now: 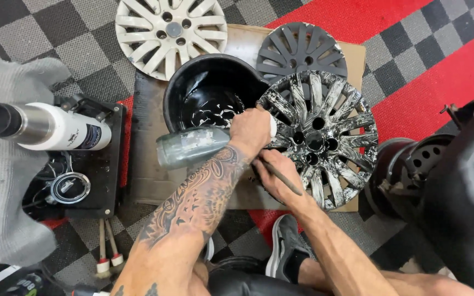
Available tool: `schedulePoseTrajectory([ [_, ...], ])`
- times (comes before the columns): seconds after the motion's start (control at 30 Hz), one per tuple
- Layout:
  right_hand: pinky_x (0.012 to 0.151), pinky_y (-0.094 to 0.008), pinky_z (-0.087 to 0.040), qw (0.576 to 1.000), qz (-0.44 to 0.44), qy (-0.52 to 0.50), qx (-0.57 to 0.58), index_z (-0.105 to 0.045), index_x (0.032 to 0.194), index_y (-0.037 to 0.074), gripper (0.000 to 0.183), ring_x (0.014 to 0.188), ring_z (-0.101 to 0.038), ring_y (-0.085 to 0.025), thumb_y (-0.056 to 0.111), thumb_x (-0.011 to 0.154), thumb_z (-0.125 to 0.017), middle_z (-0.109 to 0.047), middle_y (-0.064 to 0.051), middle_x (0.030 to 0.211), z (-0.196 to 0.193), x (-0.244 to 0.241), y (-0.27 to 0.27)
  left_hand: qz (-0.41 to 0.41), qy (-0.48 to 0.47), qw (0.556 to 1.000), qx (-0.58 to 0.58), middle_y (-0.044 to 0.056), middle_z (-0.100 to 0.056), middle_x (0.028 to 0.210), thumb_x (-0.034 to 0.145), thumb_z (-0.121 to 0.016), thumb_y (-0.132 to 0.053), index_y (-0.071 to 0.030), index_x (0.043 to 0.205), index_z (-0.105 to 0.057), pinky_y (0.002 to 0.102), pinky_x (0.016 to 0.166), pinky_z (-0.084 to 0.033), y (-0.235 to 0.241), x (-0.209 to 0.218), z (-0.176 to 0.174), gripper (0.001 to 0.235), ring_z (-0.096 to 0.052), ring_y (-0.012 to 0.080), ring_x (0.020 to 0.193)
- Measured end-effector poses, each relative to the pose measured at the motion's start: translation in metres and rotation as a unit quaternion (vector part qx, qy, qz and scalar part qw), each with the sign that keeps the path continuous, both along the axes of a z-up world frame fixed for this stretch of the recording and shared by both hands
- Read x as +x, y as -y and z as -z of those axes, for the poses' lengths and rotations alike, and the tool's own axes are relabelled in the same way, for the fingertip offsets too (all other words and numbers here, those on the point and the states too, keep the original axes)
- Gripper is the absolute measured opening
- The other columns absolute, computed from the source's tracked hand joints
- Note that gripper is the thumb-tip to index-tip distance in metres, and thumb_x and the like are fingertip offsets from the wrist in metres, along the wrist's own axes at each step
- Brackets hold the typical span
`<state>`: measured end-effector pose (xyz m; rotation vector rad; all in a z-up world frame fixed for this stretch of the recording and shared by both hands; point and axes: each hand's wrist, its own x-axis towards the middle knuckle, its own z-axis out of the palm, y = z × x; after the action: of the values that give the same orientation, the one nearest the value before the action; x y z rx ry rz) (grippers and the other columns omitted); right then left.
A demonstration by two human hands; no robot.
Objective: Cleaning and detailing a car hubcap using a spray cleaner and a detailing brush.
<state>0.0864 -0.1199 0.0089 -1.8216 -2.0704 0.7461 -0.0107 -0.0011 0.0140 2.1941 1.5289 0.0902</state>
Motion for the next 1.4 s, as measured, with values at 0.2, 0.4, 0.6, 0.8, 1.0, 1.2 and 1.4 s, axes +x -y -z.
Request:
schedulePoseTrajectory([
  [0.2,0.065,-0.044,-0.057,0.997,-0.06,0.039,0.027,-0.063,0.097,0.014,0.018,0.082,-0.067,-0.033,0.031,0.091,-0.059,-0.062,-0.008,0.078,0.009,0.004,0.003,0.002,0.011,1.0,0.006,0.019,-0.064,0.077,0.081,-0.055,-0.011,0.013,0.107,-0.055,0.056,0.066,-0.056,-0.006,0.007,0.027,0.036,-0.07,0.0391,0.075],
  [0.4,0.064,-0.051,-0.055,0.999,-0.025,0.029,0.017,-0.062,0.091,0.012,0.018,0.08,-0.067,-0.038,0.029,0.089,-0.059,-0.064,-0.014,0.078,0.021,-0.004,0.006,0.006,0.006,1.0,-0.011,0.021,-0.064,0.077,0.079,-0.056,-0.008,0.015,0.112,-0.054,0.057,0.065,-0.055,-0.001,0.004,0.014,0.04,-0.07,0.0393,0.076],
  [0.6,0.064,-0.049,-0.056,0.996,0.054,0.065,0.0,-0.062,0.089,0.011,0.02,0.074,-0.069,-0.036,0.029,0.091,-0.055,-0.064,-0.011,0.074,0.011,0.0,0.0,0.005,0.004,1.0,-0.015,0.022,-0.064,0.078,0.079,-0.059,-0.011,0.014,0.114,-0.053,0.059,0.065,-0.054,-0.003,0.006,0.019,0.044,-0.07,0.0407,0.077],
  [0.8,0.07,-0.041,-0.059,0.996,0.045,-0.003,-0.072,-0.067,0.094,0.015,0.017,0.078,-0.071,-0.027,0.026,0.092,-0.055,-0.068,-0.007,0.079,-0.014,0.011,-0.012,0.007,0.016,0.999,-0.031,0.022,-0.065,0.077,0.079,-0.055,-0.006,0.015,0.112,-0.055,0.058,0.067,-0.055,0.0,-0.004,-0.011,0.039,-0.07,0.0407,0.078],
  [1.0,0.071,-0.049,-0.057,0.994,0.013,-0.052,-0.093,-0.067,0.091,0.009,0.013,0.083,-0.07,-0.036,0.019,0.089,-0.058,-0.069,-0.017,0.081,-0.043,0.004,-0.015,0.008,0.009,0.999,-0.037,0.022,-0.064,0.078,0.08,-0.055,-0.007,0.015,0.114,-0.053,0.06,0.067,-0.054,0.001,-0.004,-0.005,0.04,-0.07,0.0421,0.078],
  [1.2,0.078,-0.047,-0.056,0.987,-0.021,-0.127,-0.096,-0.071,0.093,0.002,0.014,0.086,-0.071,-0.036,0.011,0.089,-0.06,-0.072,-0.021,0.086,-0.054,0.004,-0.012,0.015,-0.004,0.999,-0.042,0.023,-0.066,0.084,0.085,-0.048,-0.008,0.015,0.122,-0.049,0.059,0.073,-0.054,0.003,-0.007,-0.016,0.043,-0.07,0.0416,0.085],
  [1.4,0.08,-0.051,-0.053,0.977,0.009,-0.189,-0.101,-0.07,0.097,0.001,0.017,0.089,-0.07,-0.037,0.012,0.089,-0.061,-0.072,-0.024,0.09,-0.063,0.005,-0.011,0.022,0.006,0.998,-0.058,0.024,-0.067,0.086,0.084,-0.048,-0.01,0.016,0.12,-0.05,0.06,0.073,-0.054,0.001,-0.012,-0.021,0.044,-0.069,0.0433,0.085],
])
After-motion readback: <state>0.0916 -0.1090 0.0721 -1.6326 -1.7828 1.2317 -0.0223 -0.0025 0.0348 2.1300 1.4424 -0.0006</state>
